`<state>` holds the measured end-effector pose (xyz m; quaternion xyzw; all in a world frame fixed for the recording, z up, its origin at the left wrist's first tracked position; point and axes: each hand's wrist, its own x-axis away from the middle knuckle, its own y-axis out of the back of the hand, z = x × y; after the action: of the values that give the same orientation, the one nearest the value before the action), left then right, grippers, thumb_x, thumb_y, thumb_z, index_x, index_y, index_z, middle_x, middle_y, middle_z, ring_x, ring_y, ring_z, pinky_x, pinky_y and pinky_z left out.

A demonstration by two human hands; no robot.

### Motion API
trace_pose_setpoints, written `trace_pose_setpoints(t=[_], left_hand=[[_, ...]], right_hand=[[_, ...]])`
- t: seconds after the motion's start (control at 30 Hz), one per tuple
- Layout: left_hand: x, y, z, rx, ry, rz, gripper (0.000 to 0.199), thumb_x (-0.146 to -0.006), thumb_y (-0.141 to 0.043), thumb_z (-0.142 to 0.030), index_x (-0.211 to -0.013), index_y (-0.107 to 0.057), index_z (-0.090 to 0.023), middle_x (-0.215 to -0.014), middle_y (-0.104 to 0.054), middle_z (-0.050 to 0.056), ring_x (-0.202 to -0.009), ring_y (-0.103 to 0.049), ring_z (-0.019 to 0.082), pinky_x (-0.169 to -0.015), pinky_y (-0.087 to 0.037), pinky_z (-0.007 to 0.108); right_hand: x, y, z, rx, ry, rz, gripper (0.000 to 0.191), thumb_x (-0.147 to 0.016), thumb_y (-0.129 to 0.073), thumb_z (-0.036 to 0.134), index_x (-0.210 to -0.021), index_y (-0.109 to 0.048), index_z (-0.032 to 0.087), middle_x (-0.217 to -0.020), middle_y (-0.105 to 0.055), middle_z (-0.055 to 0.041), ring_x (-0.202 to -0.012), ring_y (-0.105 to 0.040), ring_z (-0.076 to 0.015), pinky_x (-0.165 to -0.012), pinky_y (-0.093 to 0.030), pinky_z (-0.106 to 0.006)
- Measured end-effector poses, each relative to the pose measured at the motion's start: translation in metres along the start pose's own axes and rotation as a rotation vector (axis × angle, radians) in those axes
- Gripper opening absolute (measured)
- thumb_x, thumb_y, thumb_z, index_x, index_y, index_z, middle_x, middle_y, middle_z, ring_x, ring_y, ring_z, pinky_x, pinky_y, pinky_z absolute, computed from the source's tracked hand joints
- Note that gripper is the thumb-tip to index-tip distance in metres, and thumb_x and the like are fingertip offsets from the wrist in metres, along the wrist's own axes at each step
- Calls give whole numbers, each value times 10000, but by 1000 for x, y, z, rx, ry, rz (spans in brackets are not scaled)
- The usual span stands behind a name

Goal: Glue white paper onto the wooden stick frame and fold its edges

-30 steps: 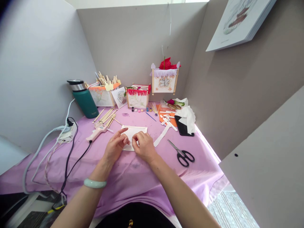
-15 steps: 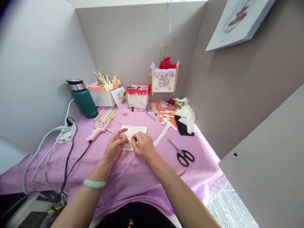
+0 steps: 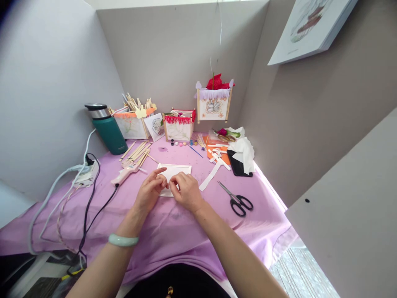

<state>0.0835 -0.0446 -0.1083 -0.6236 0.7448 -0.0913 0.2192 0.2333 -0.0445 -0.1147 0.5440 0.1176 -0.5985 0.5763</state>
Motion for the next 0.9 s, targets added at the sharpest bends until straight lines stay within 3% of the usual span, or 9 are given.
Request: trace_pose_setpoints(t=[0.23,0.9], left_hand=[[1,-1,1,-54,6,40,399,-728,-601,-171,-1121,-534,-157,-664,-551,-46,-627,-494,94,-693,-399,246],[2,-4,6,-259,-20,23,399,-747,-593,-191,-1138,-517,-164,-674,-546,-47,-647,-502,109,-668,-384,241]], right_hand=[[1,-1,-2,2,38,4,67,-888,-514,191,-848,-568,198,-735,-598,-9,-615,-500,-132,-648,-380,-288],[4,-6,-6,64,61,40,82,-811,-507,154,-749,-495,207,-641,-530,10,-598,-474,-145,-613,-367,-276]])
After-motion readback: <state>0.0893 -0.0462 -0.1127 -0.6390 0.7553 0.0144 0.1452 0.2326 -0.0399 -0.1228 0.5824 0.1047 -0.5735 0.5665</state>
